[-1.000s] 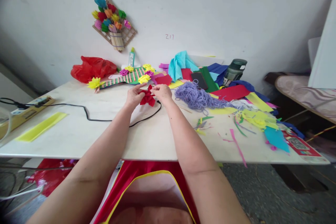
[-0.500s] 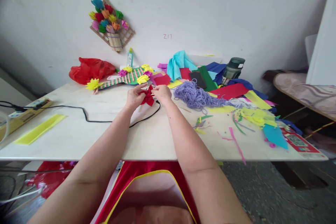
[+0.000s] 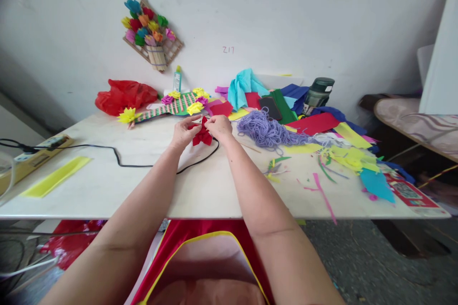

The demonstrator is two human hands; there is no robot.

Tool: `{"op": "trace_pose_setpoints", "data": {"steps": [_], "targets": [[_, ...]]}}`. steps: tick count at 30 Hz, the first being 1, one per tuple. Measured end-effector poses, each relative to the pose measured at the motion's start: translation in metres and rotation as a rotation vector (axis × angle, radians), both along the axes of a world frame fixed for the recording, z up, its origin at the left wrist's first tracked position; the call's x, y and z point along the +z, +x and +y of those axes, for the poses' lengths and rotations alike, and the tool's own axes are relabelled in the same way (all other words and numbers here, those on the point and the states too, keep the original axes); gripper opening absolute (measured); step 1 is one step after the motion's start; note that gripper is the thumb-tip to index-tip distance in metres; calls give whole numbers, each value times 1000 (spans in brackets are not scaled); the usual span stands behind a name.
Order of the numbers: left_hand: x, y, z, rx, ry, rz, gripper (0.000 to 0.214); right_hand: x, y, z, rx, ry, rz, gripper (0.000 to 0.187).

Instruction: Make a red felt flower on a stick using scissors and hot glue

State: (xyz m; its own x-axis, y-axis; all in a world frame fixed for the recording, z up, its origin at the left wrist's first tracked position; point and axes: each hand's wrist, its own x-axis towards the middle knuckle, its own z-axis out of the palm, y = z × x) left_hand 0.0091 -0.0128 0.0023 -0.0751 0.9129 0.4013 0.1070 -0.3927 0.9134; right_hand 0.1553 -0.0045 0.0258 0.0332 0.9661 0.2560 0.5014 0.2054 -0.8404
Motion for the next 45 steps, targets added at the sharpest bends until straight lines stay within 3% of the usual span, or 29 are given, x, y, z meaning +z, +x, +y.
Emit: {"op": "trace_pose_setpoints", "data": {"steps": [12, 17, 26, 32, 41, 45], "targets": [[4, 2, -1, 57, -71, 1, 53, -5, 0, 6, 58, 111, -19, 12], [3, 0, -1, 50, -69, 16, 55, -3, 1, 6, 55, 87, -69, 10], [-2, 0, 3, 100, 77, 243, 53, 7, -1, -5, -18, -2, -229, 17], [-2, 0, 2, 172, 164, 445, 54, 8, -3, -10, -65, 31, -332, 18], [-1, 0, 1, 174, 173, 497, 58, 8, -1, -8, -5, 60, -365, 18], [1, 1, 0, 147, 151, 430, 57, 2, 0, -1, -35, 96, -308, 13]]}}
